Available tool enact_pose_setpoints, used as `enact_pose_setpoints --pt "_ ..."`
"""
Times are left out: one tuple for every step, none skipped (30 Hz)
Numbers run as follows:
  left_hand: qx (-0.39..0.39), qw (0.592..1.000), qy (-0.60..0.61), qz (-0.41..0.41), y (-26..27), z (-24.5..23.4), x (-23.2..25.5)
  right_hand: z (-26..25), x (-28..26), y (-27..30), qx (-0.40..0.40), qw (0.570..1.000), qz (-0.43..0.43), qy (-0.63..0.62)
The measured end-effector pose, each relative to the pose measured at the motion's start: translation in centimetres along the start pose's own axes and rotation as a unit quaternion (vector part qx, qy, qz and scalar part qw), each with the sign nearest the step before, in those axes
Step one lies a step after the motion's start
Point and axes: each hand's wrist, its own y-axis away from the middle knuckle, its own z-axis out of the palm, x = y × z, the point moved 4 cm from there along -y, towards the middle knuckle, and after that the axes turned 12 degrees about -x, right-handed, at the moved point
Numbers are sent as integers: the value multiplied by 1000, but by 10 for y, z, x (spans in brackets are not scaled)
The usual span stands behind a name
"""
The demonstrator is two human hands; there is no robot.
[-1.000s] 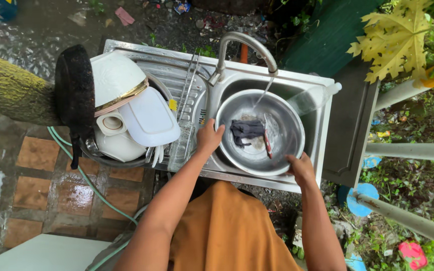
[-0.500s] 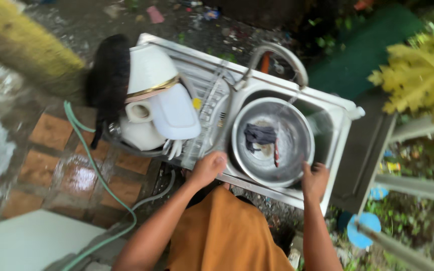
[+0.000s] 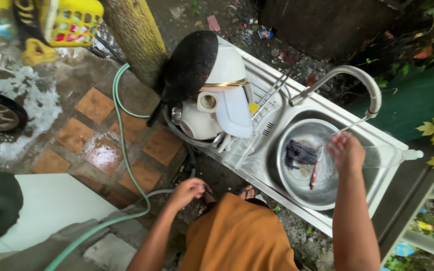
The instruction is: The person rinses a cloth and a toothbrush in a metal bowl at an outdoor sink, carries the bowl to a motorcycle, pours green liquid soap into the bowl, and then uses the toothbrush to scrub the front brake and wheel components of the motorcycle.
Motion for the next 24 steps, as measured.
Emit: enact_pose_setpoints --pt "0 999 -50 -11 -5 12 23 5 -5 -10 -25 998 -7 -53" --pt "-2 994 -103 -20 -12 23 51 13 -8 -17 -48 993 -16 -108" --pt "-19 990 -142 13 -18 39 83 20 -9 -22 -47 992 -22 -114" --pt "-40 981 -182 46 -26 55 113 21 -13 -23 -20 992 -35 -120" --pt "-36 955 -271 112 -31 66 145 23 -17 -27 8 991 -47 -127" --pt "-36 919 -351 174 -34 80 170 26 -19 -30 18 990 -52 -131" --pt "-47 902 -383 196 -49 92 190 31 -27 -35 11 986 -117 -119" --pt "-60 887 -408 209 -57 107 198 27 -23 -22 9 980 -171 -102" --pt "-62 889 -398 215 -65 120 203 23 -12 -6 24 981 -164 -102" --pt "-69 888 -392 230 -77 134 217 25 -12 10 45 986 -158 -1" --pt "-72 872 -406 262 -83 149 229 29 -12 28 67 982 -148 100" --pt "-70 854 -419 299 -91 165 240 32 -12 41 79 980 -153 99" --pt "-82 852 -418 305 -100 181 246 35 -12 57 73 966 -158 190" --pt "-72 824 -467 313 -107 194 249 38 -8 71 64 945 -157 279" --pt "-62 793 -514 321 -113 206 250 34 -2 84 72 945 -157 278" --pt "-69 791 -515 322 -121 216 248 31 -1 99 134 873 -198 425" --pt "-23 784 -564 257 -133 223 242 28 3 112 191 772 -230 560" --pt "22 770 -608 193 -148 226 234 18 12 119 200 772 -228 559" --pt "15 768 -610 197 -164 228 226 5 20 127 287 700 -212 618" --pt "25 788 -593 164 -179 226 211 -9 31 137 368 616 -189 670" --pt "36 806 -576 130 -196 224 193 -26 43 139 375 615 -182 670" --pt "29 807 -575 131 -213 223 176 -48 54 134 368 650 -148 648" --pt "-14 802 -590 92 -230 220 156 -70 65 130 361 684 -114 623" --pt "-56 792 -605 55 -245 219 141 -86 71 125 367 682 -113 622"
